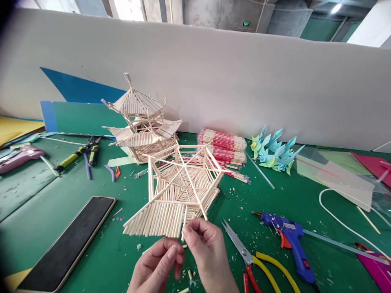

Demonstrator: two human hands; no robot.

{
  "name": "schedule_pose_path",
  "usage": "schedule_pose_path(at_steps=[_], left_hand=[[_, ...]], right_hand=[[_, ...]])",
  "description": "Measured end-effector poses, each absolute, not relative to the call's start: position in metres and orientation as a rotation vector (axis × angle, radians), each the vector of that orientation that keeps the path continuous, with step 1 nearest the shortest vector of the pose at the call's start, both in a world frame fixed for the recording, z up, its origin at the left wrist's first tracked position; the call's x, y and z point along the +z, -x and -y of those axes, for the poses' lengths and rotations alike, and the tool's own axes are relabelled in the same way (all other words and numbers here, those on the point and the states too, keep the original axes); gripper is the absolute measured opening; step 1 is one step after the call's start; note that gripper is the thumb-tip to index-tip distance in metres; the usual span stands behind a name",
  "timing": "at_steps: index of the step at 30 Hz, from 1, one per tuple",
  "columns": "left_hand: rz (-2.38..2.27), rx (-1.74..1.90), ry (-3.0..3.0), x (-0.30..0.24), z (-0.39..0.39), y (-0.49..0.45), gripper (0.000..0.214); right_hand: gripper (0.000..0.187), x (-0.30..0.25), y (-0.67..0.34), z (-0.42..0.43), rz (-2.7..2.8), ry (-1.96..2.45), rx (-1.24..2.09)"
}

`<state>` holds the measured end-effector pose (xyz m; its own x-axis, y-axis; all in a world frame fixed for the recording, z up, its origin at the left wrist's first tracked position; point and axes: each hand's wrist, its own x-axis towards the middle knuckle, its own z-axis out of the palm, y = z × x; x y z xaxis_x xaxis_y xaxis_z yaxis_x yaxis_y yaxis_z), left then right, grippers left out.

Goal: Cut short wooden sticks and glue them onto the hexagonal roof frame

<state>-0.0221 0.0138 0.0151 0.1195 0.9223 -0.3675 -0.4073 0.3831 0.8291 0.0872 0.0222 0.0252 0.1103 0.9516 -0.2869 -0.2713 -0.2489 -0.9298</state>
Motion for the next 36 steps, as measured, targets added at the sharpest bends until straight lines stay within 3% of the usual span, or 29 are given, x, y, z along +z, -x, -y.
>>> schedule_pose_path(at_steps=[16, 36], left_hand=[[-1.07, 1.17, -0.538, 0.023, -0.023, 0.021, 0.024], [-1.111, 1.191, -0.58, 0.021, -0.023, 0.019, 0.026]], right_hand=[[0.026, 0.03, -0.085, -0.028, 0.704, 1.066, 1.542], [0.025, 0.031, -0.087, -0.028, 0.794, 1.115, 1.505]])
